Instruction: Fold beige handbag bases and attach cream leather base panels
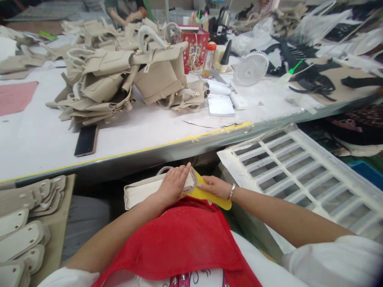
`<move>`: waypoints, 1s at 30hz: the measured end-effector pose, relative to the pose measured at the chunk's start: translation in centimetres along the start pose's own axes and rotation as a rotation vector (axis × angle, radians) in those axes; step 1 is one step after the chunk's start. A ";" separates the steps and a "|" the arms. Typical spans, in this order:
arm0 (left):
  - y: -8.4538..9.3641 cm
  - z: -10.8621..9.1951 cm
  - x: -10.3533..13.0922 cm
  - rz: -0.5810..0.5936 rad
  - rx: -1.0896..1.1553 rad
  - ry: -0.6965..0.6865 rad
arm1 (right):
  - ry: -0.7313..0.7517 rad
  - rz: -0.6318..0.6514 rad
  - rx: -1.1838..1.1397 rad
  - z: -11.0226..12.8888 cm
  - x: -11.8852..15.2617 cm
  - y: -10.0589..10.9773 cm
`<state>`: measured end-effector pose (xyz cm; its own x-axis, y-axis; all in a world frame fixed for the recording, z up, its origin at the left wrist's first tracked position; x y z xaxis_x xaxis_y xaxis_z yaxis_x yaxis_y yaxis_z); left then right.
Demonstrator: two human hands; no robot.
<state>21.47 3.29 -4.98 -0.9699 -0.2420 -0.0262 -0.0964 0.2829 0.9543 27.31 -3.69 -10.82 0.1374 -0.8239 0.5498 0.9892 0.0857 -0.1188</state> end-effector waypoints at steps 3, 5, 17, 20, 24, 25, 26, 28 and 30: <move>0.4 0.3 0.3 0.005 0.064 -0.027 | 0.039 -0.096 -0.050 -0.2 0.5 -0.4; 0.8 0.5 0.4 0.039 0.138 -0.039 | 0.048 -0.165 -0.088 -0.7 0.7 -0.7; -0.1 0.3 -2.6 -0.046 -0.106 0.243 | 0.080 -0.515 0.048 -3.1 0.5 -0.1; -0.6 0.1 -3.1 -0.021 -0.167 0.226 | 0.059 -0.483 0.036 -3.2 0.3 0.4; -0.8 0.5 -3.9 0.031 -0.170 0.247 | 0.013 -0.487 -0.052 -2.4 0.2 1.3; -0.8 0.5 -4.1 0.037 -0.162 0.257 | -0.019 -0.460 -0.083 -2.2 0.1 1.1; -0.8 0.4 -4.2 0.038 -0.153 0.268 | -0.051 -0.429 -0.109 -2.1 0.0 0.8; -0.7 0.4 -4.4 0.036 -0.134 0.290 | -0.092 -0.395 -0.147 -1.7 0.0 0.4; -0.5 0.5 -4.4 0.057 -0.101 0.300 | -0.089 -0.386 -0.186 -1.3 0.3 0.3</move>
<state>25.66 4.65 -5.52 -0.8624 -0.4956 0.1031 -0.0061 0.2138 0.9768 27.61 -4.66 -11.77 -0.2292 -0.7233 0.6514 0.9439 -0.3286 -0.0328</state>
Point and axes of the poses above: each hand's wrist, its own x-axis away from the middle knuckle, its own y-axis out of the back of the hand, z = x × y, the point moved 10 cm from there along -x, towards the middle knuckle
